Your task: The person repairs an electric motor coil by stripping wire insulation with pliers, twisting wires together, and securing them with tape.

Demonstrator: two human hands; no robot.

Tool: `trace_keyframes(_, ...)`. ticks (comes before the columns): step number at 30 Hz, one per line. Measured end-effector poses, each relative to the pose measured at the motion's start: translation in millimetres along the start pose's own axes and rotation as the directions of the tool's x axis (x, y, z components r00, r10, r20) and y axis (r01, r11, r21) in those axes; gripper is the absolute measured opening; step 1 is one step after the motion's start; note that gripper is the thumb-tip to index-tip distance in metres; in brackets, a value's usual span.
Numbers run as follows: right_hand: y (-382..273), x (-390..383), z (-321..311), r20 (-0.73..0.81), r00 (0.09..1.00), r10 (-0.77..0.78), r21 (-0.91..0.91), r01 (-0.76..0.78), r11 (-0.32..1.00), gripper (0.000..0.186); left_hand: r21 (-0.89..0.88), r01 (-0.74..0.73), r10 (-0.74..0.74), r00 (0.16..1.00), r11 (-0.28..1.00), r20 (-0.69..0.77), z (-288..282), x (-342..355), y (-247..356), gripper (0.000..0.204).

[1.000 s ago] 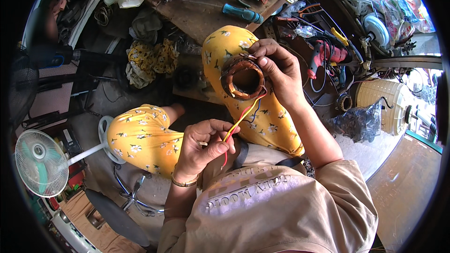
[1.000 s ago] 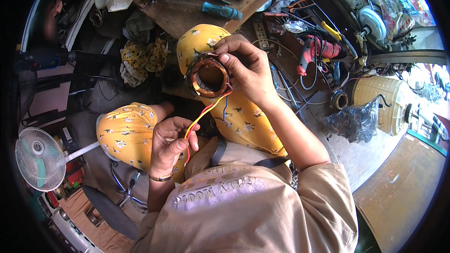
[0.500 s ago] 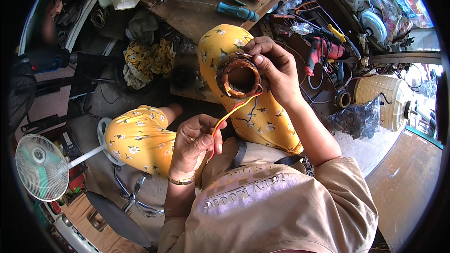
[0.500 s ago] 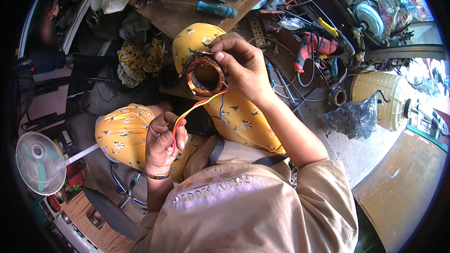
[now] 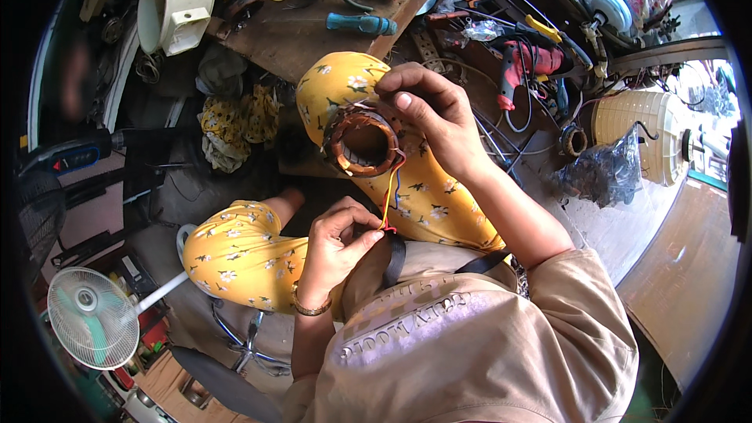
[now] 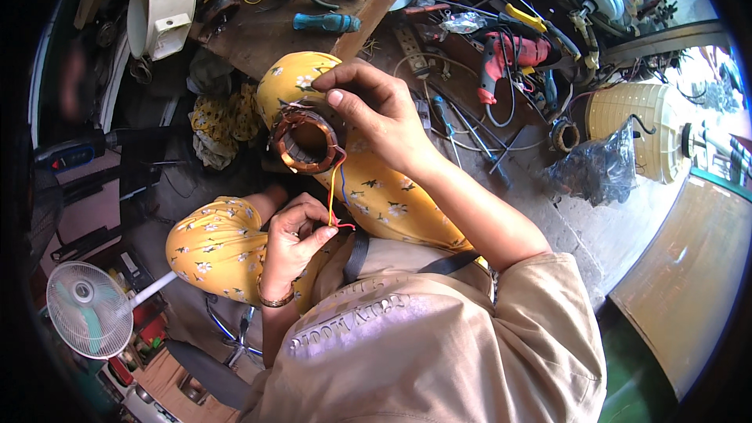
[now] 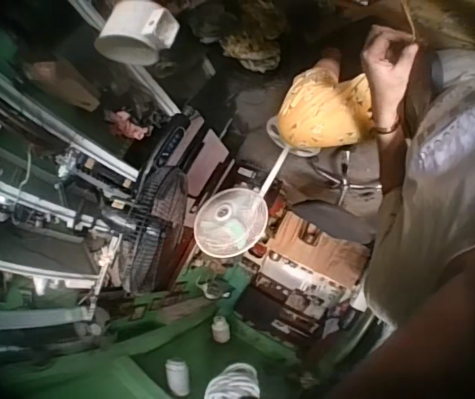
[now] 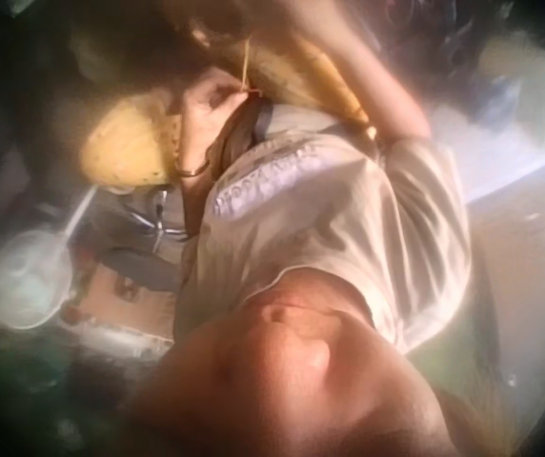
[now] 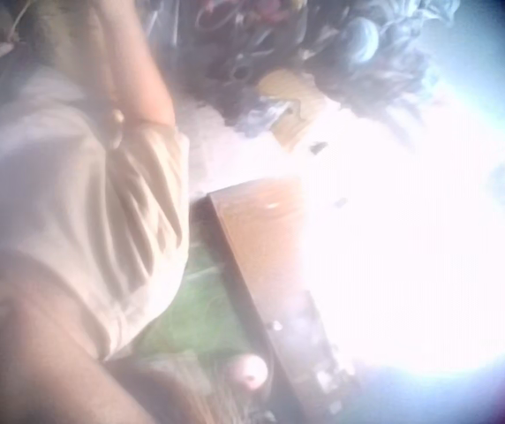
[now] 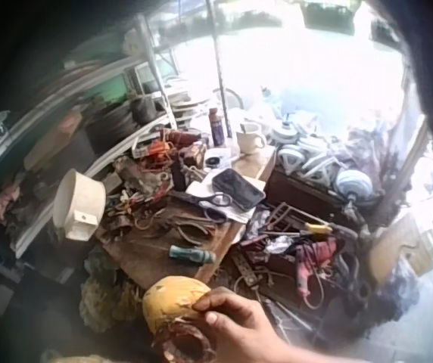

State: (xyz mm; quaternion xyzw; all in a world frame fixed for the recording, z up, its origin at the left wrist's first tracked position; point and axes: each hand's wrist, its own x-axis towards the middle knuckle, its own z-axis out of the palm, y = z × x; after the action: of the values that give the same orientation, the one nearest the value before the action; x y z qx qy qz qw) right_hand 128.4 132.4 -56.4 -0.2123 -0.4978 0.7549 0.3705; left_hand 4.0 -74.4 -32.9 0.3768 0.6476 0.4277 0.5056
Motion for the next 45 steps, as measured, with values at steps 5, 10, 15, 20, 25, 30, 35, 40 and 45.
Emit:
trace_keyframes(5,-3.2,-28.2,-12.2,-0.107,0.994,0.004,-0.125,-0.017,0.992,0.010,0.141,-0.066,0.075,0.996,0.988,-0.058,4.0,8.2,-13.2,0.011)
trace_keyframes(10,-4.8,-56.7,-26.1,0.081,0.987,-0.138,-0.605,0.158,0.780,0.021,0.121,0.004,0.008,0.995,0.993,-0.099,2.9,8.9,-22.5,0.011)
trace_keyframes(15,-6.0,-72.7,-10.9,0.101,0.992,-0.077,-0.688,0.125,0.715,0.029,0.190,0.080,-0.064,0.994,0.979,-0.088,0.3,10.1,-21.2,0.011)
trace_keyframes(20,-4.0,-76.0,-0.6,0.046,0.997,-0.064,-0.707,0.078,0.703,0.030,0.282,0.149,-0.139,0.989,0.948,-0.053,-2.8,12.5,6.0,0.013)
trace_keyframes(25,-7.3,-77.4,-0.1,0.052,0.998,-0.044,-0.657,0.067,0.751,0.025,0.171,0.026,0.016,0.972,0.985,-0.236,-46.7,10.6,29.4,0.007)
trace_keyframes(30,-5.0,-77.9,-0.7,0.041,0.998,-0.047,-0.631,0.062,0.773,0.019,0.311,-0.202,0.326,0.847,0.928,-0.420,-55.6,37.1,77.4,0.012)
trace_keyframes(35,-5.5,-77.7,-1.7,0.035,0.999,-0.033,-0.606,0.048,0.794,0.015,0.513,-0.240,0.419,0.868,0.824,-0.268,-44.0,70.2,98.6,0.020)
trace_keyframes(40,-5.4,-72.9,-6.0,0.007,1.000,-0.016,-0.581,0.017,0.814,0.016,0.419,-0.233,0.340,0.919,0.877,-0.199,-43.3,80.8,93.2,0.015)
trace_keyframes(45,3.5,-69.9,-7.6,-0.021,0.999,-0.039,-0.532,0.022,0.846,0.019,0.359,-0.260,0.331,0.931,0.897,-0.152,-46.1,85.8,89.1,0.011)
